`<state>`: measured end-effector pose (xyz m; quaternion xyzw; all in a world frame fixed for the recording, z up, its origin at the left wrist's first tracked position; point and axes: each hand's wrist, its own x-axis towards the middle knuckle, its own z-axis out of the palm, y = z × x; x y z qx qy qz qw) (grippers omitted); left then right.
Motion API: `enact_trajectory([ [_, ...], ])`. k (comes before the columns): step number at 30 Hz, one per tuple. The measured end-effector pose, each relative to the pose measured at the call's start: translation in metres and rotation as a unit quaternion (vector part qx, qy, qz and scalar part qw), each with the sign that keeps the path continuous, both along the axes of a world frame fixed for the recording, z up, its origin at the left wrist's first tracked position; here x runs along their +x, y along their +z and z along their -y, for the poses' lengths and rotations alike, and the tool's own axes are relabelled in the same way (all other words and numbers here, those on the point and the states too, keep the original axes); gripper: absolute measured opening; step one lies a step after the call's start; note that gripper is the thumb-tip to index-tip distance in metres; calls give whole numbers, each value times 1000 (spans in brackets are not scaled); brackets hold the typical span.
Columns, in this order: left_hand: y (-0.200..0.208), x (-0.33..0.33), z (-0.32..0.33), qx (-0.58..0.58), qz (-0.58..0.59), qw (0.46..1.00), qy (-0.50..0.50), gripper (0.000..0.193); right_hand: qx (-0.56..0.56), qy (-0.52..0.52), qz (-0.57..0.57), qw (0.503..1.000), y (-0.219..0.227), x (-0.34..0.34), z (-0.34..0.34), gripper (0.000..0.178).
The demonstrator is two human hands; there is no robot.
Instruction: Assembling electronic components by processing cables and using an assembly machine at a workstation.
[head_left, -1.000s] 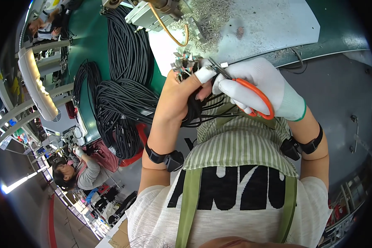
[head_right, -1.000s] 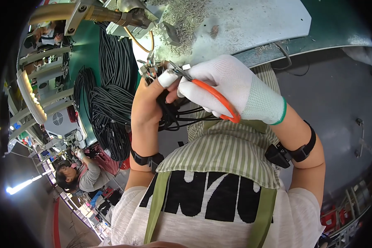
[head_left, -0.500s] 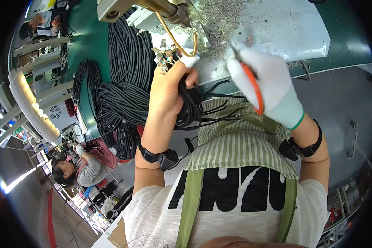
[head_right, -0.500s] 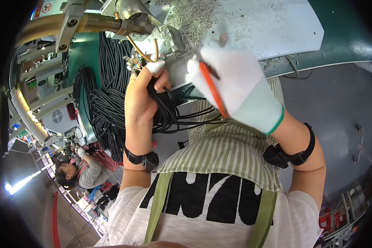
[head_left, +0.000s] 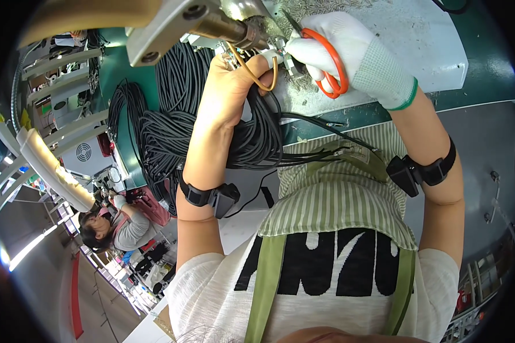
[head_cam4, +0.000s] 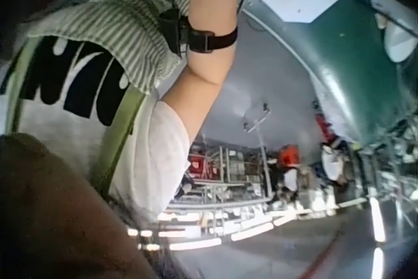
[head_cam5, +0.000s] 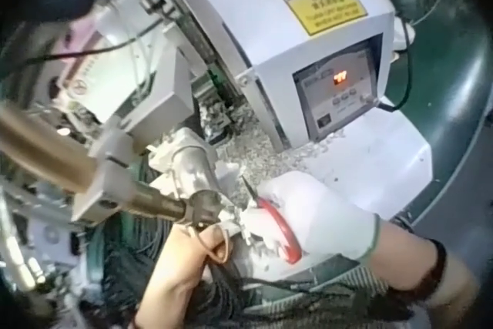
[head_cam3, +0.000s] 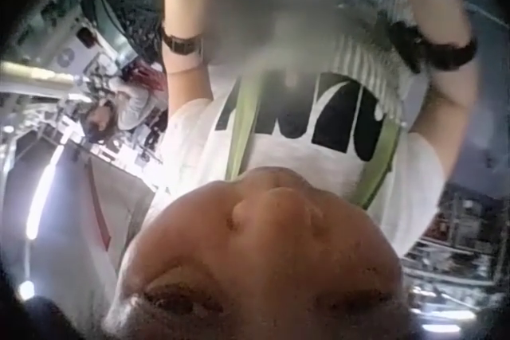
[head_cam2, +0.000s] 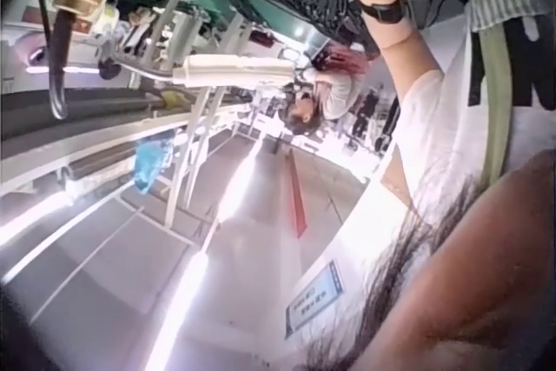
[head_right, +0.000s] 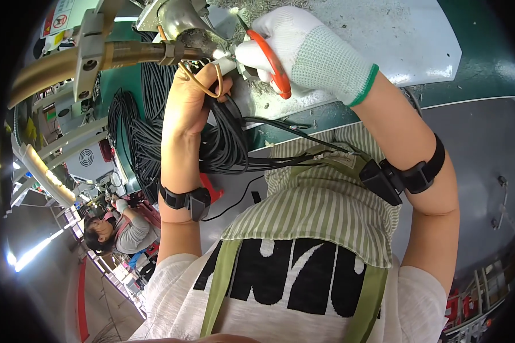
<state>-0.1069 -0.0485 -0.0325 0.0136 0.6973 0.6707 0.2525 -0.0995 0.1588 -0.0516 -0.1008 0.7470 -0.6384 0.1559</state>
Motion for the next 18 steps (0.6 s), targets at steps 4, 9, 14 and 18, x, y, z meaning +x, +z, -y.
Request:
enact_trajectory([
  [4,0,4,-8,-28,-39,999,20,6,-35,16,28,999,4,1,-4,34],
  [9,-1,9,-13,-60,-80,994,49,14,-81,51,-5,995,1,-1,-12,33],
  [14,-1,13,-22,-63,-134,987,66,4,-59,53,-64,995,-2,-4,-16,23],
  [18,-1,12,-21,-83,-125,986,76,10,-51,75,-26,996,5,-4,-20,17],
])
